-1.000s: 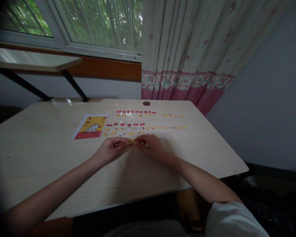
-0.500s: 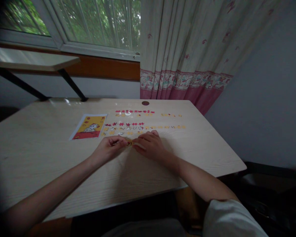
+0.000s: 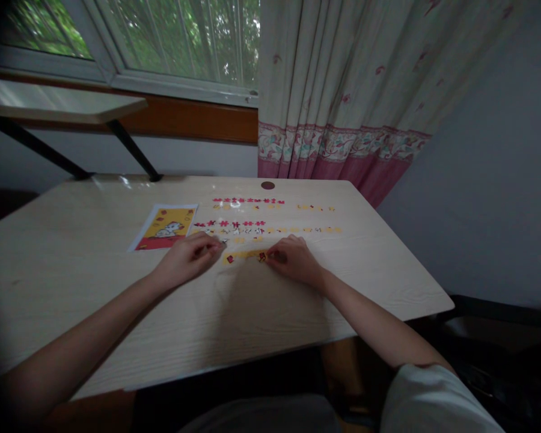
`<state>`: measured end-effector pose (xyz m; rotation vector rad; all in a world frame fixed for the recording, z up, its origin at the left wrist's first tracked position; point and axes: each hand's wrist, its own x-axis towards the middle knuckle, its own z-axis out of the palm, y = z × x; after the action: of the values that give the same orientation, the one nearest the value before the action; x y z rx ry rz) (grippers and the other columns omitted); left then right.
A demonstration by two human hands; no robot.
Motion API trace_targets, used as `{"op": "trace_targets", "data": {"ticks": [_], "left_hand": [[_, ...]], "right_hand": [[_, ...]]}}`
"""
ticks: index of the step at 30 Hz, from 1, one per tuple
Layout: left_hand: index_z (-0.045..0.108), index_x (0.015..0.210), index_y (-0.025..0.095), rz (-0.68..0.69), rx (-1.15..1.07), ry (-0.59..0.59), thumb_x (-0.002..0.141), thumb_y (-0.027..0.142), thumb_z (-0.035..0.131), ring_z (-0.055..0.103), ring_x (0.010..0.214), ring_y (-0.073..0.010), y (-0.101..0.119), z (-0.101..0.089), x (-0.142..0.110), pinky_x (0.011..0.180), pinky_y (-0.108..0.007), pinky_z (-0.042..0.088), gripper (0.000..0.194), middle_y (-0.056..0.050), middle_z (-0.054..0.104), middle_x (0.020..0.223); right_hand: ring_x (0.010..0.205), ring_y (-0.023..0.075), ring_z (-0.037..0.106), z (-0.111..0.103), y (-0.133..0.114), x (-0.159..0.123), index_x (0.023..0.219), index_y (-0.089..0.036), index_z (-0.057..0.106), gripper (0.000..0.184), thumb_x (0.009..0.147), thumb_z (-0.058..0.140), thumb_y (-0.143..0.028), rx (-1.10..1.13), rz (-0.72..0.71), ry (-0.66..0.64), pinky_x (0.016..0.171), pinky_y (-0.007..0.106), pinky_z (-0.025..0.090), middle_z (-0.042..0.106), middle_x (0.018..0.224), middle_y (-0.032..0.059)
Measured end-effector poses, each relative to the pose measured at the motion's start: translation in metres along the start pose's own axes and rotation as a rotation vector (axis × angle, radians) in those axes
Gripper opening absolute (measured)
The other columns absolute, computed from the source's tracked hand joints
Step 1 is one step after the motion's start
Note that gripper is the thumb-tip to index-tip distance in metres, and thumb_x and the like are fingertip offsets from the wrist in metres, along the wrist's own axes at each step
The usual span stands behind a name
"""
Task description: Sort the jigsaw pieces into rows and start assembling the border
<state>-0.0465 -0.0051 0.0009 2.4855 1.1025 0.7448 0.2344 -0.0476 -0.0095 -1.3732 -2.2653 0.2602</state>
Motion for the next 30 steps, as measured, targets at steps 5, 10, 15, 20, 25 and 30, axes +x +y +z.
{"op": "trace_targets", "data": {"ticks": [5,10,15,20,25,30], "left_hand": [[0.062,0.091,0.017,0.096,0.098,-0.130,0.087,0.025,0.041,0.056,0.081,-0.0166,-0.0019,0.0011,-0.0022,0.070,-0.027,0.045,0.022,-0.006,0.059,0.089],[0.062,0.094,0.017,0.152,0.144,-0.175,0.087,0.024,0.040,0.056,0.083,-0.0167,-0.0027,0.0007,-0.0025,0.072,-0.028,0.047,0.023,-0.006,0.059,0.090],[0.063,0.096,0.018,0.169,0.180,-0.193,0.087,0.023,0.040,0.057,0.084,-0.0172,-0.0012,-0.0008,-0.0028,0.071,-0.027,0.048,0.025,-0.006,0.058,0.090],[0.062,0.105,0.022,0.183,0.179,-0.201,0.086,0.021,0.041,0.057,0.084,-0.0165,-0.0015,-0.0015,-0.0037,0.069,-0.025,0.047,0.028,-0.005,0.057,0.094],[0.063,0.103,0.020,0.177,0.200,-0.220,0.085,0.020,0.041,0.057,0.085,-0.0172,-0.0016,-0.0007,-0.0039,0.071,-0.027,0.047,0.028,-0.006,0.056,0.095],[0.063,0.104,0.021,0.175,0.202,-0.218,0.086,0.020,0.041,0.057,0.084,-0.0172,-0.0001,-0.0007,-0.0038,0.070,-0.026,0.047,0.028,-0.006,0.056,0.093]], "right_hand": [[0.073,0.0148,0.053,0.0024,0.0002,0.0002,0.086,-0.022,0.066,0.016,0.077,0.060,-0.035,0.014,-0.005,-0.003,0.074,0.030,0.034,0.064,0.074,0.0007],[0.076,0.0156,0.052,0.0004,-0.0015,-0.0005,0.091,-0.023,0.065,0.018,0.077,0.059,-0.034,0.006,-0.016,-0.002,0.074,0.030,0.034,0.063,0.076,0.0008],[0.078,0.0159,0.052,0.0026,-0.0013,-0.0003,0.091,-0.024,0.067,0.016,0.080,0.056,-0.028,-0.001,-0.095,-0.001,0.074,0.030,0.034,0.064,0.081,0.0020],[0.080,0.0163,0.050,0.0018,-0.0005,-0.0006,0.092,-0.024,0.068,0.017,0.082,0.055,-0.027,-0.062,-0.154,-0.013,0.075,0.030,0.033,0.064,0.087,0.0029],[0.084,0.0178,0.050,-0.0004,-0.0025,-0.0020,0.097,-0.024,0.066,0.020,0.082,0.052,-0.024,-0.124,-0.193,-0.032,0.075,0.032,0.032,0.064,0.090,0.0035],[0.087,0.0182,0.051,0.0011,-0.0054,-0.0005,0.093,-0.022,0.066,0.018,0.082,0.054,-0.028,-0.093,-0.163,-0.020,0.078,0.032,0.032,0.065,0.093,0.0042]]}}
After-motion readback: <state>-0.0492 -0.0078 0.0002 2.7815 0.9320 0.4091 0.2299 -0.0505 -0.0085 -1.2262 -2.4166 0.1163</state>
